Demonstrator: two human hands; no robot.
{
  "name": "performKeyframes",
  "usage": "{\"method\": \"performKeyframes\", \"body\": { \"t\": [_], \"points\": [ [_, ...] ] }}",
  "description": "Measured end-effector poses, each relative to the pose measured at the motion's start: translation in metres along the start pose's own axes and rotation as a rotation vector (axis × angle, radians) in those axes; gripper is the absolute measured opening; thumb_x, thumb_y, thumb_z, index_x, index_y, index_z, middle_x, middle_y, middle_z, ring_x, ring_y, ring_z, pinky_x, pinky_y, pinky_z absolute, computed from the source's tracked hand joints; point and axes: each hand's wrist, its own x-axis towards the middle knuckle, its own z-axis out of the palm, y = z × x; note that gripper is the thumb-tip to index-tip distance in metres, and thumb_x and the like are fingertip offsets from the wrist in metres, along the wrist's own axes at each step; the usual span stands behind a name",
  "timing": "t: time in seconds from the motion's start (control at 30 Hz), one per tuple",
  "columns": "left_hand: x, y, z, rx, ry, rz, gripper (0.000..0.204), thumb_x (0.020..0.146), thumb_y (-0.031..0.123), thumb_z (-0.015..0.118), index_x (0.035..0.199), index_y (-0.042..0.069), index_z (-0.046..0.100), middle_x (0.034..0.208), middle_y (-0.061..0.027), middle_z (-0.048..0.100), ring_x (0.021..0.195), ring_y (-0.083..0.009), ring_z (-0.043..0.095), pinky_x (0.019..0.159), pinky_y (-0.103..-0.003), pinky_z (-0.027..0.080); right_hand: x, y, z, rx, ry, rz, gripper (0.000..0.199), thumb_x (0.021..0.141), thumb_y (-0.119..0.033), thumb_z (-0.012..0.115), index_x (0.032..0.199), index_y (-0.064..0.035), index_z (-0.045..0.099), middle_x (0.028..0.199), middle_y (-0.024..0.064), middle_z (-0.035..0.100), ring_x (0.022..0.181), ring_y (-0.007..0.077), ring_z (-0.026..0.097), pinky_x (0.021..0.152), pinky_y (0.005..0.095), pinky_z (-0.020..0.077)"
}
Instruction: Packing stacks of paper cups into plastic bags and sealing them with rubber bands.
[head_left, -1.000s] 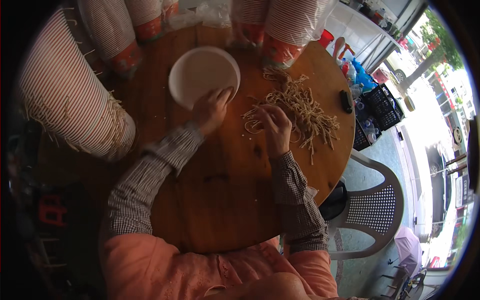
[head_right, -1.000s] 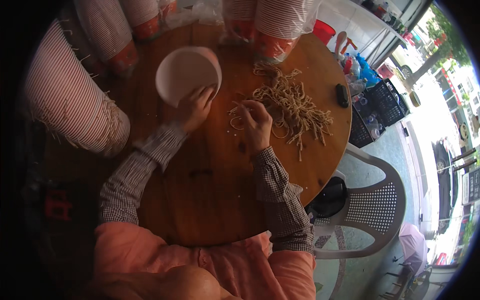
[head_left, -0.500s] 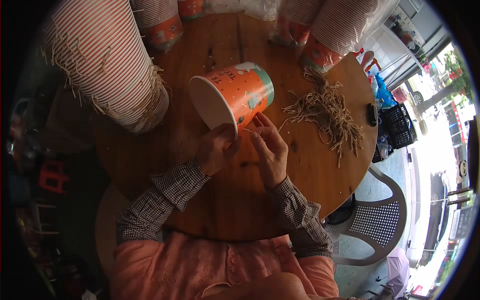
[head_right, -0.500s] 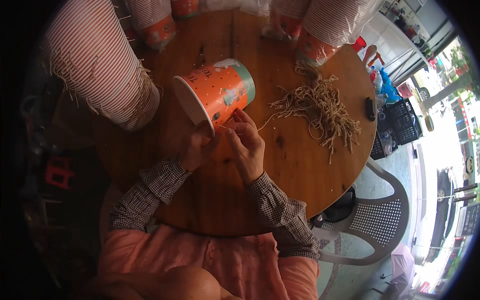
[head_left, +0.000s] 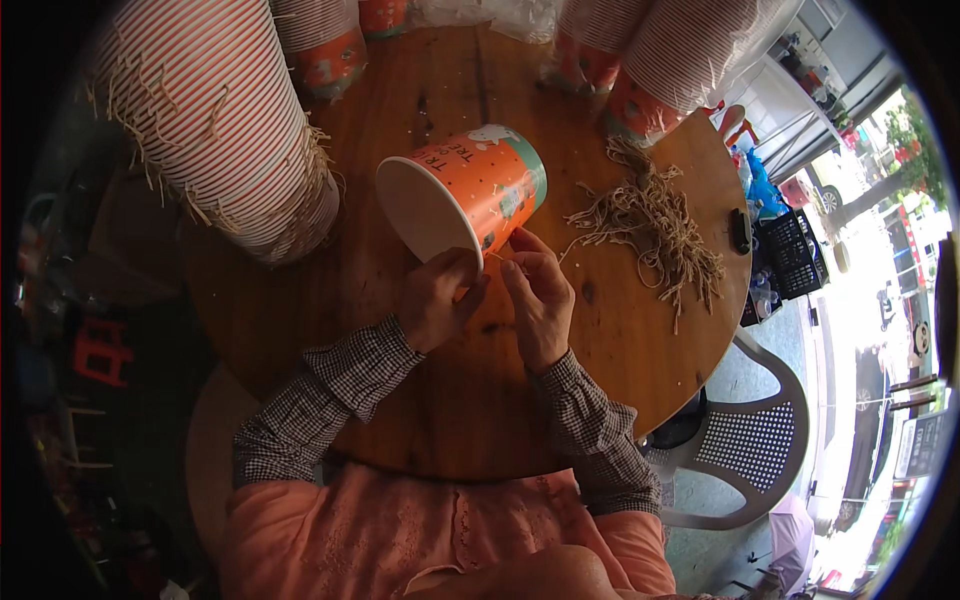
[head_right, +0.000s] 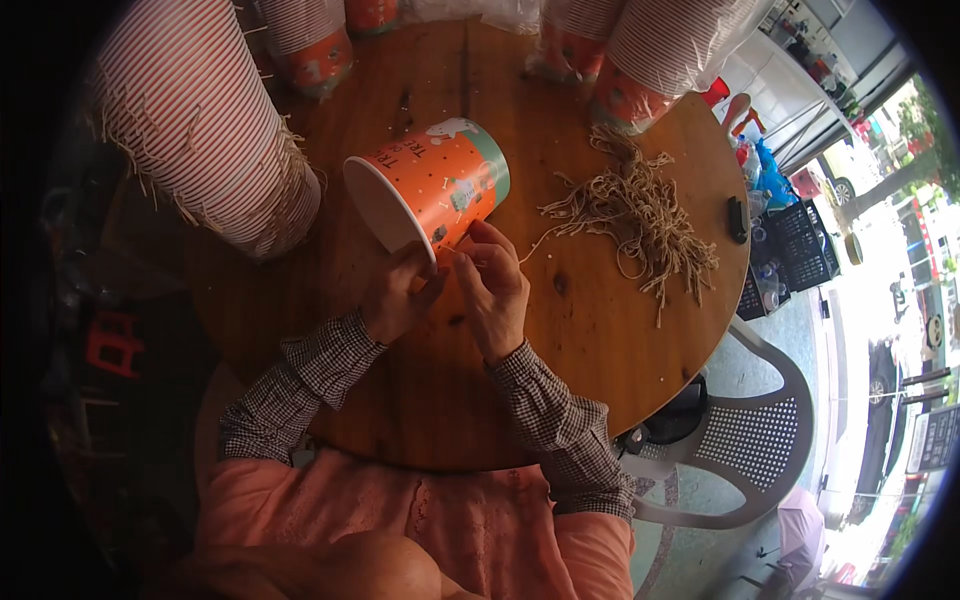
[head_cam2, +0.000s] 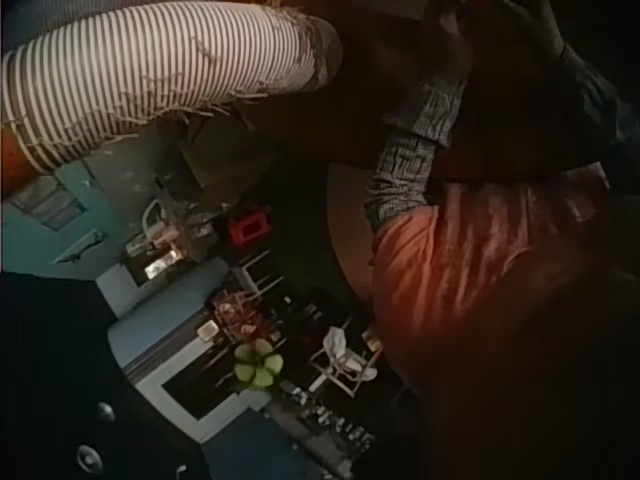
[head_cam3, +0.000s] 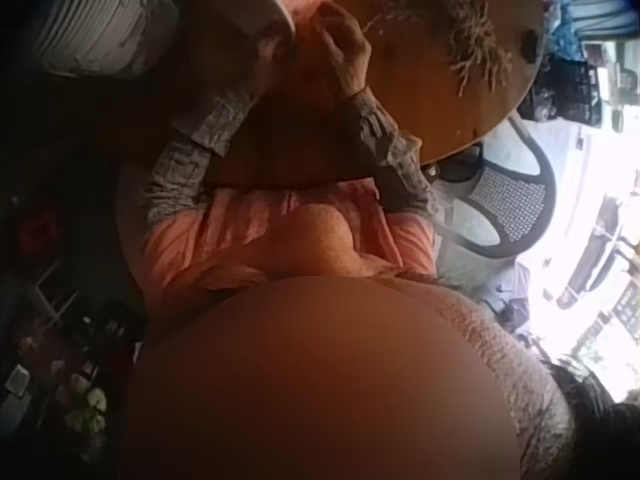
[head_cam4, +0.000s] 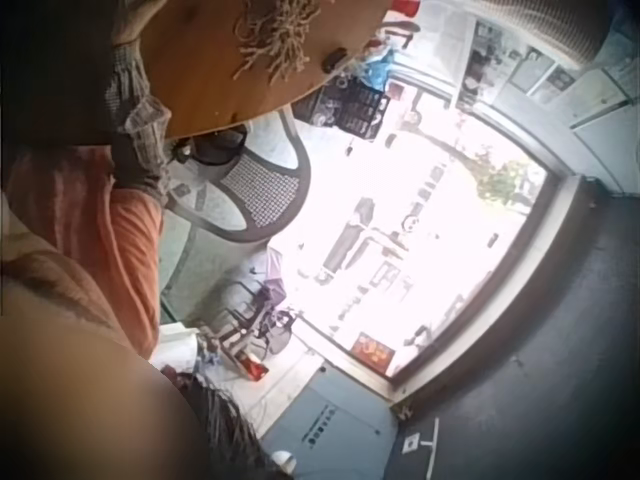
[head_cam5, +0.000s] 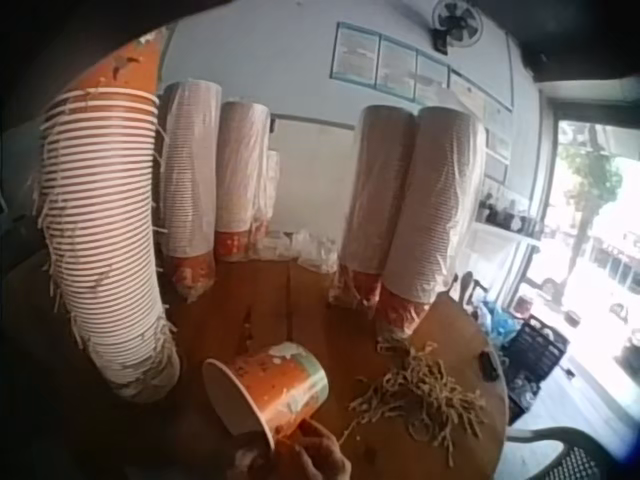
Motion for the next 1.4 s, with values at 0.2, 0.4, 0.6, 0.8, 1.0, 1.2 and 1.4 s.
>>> {"method": "performKeyframes", "body": {
  "t": [0.2, 0.4, 0.6, 0.8, 1.0, 1.2, 1.4],
  "points": [
    [0.001, 0.0, 0.0, 0.033, -0.013, 0.021, 0.011, 0.082, 0.009, 0.064, 0.089, 0.002, 0.059, 0.083, -0.0094, 0.061, 0.072, -0.0231, 0.065, 0.062, -0.032, 0.054, 0.0, -0.003, 0.0, -0.245, -0.004, -0.06, 0.008, 0.087, -0.007, 0.062, 0.091, 0.0002, 0.062, 0.131, 0.0127, 0.046, 0.113, 0.0189, 0.052, 0.088, 0.0318, 0.0501],
    [-0.002, 0.005, 0.004, -0.058, 0.033, 0.043, 0.021, 0.083, 0.008, 0.063, 0.103, 0.003, 0.059, 0.088, -0.0115, 0.065, 0.08, -0.0244, 0.067, 0.064, -0.033, 0.055, 0.002, 0.001, 0.0, -0.201, 0.031, -0.044, 0.01, 0.087, -0.007, 0.063, 0.093, -0.0001, 0.06, 0.128, 0.0137, 0.048, 0.108, 0.02, 0.057, 0.086, 0.0316, 0.0523],
    [0.006, 0.015, 0.002, -0.076, 0.059, -0.018, 0.018, 0.087, 0.006, 0.059, 0.105, 0.005, 0.06, 0.084, -0.0127, 0.066, 0.079, -0.0251, 0.067, 0.064, -0.035, 0.054, 0.004, -0.005, -0.003, -0.32, 0.014, -0.091, 0.012, 0.087, -0.007, 0.063, 0.094, 0.0009, 0.06, 0.128, 0.0144, 0.049, 0.106, 0.0204, 0.058, 0.086, 0.0321, 0.0527],
    [0.008, 0.017, 0.002, -0.102, 0.031, -0.077, 0.013, 0.089, 0.006, 0.056, 0.1, 0.004, 0.061, 0.081, -0.0124, 0.064, 0.075, -0.0251, 0.067, 0.064, -0.034, 0.053, 0.004, -0.005, -0.006, -0.291, -0.03, -0.096, 0.014, 0.086, -0.006, 0.064, 0.096, 0.0019, 0.06, 0.131, 0.0155, 0.047, 0.109, 0.0213, 0.057, 0.087, 0.0325, 0.0525],
    [0.002, 0.01, 0.009, -0.18, 0.151, -0.082, 0.015, 0.087, 0.002, 0.054, 0.102, 0.002, 0.059, 0.083, -0.0148, 0.064, 0.075, -0.0274, 0.065, 0.065, -0.034, 0.053, 0.003, -0.003, -0.006, -0.191, -0.141, -0.117, 0.026, 0.086, -0.006, 0.063, 0.108, 0.0034, 0.054, 0.133, 0.0169, 0.047, 0.109, 0.0212, 0.058, 0.09, 0.0324, 0.0513],
    [0.003, 0.025, 0.003, 0.006, 0.187, 0.292, 0.013, 0.085, -0.002, 0.056, 0.097, 0.002, 0.058, 0.1, -0.0161, 0.061, 0.09, -0.0274, 0.062, 0.079, -0.036, 0.05, 0.008, 0.006, -0.009, -0.005, -0.081, 0.036, 0.026, 0.087, -0.001, 0.06, 0.112, 0.003, 0.054, 0.126, 0.0149, 0.053, 0.105, 0.0183, 0.06, 0.089, 0.0301, 0.051],
    [0.017, 0.022, -0.004, -0.033, 0.113, 0.384, 0.01, 0.084, 0.0, 0.06, 0.094, 0.001, 0.059, 0.101, -0.0132, 0.065, 0.088, -0.0262, 0.064, 0.077, -0.035, 0.051, 0.004, 0.004, -0.013, -0.425, -0.237, -0.135, 0.029, 0.084, 0.0, 0.057, 0.113, -0.0006, 0.059, 0.121, 0.0128, 0.056, 0.104, 0.0215, 0.061, 0.082, 0.03, 0.0514]
  ]
}}
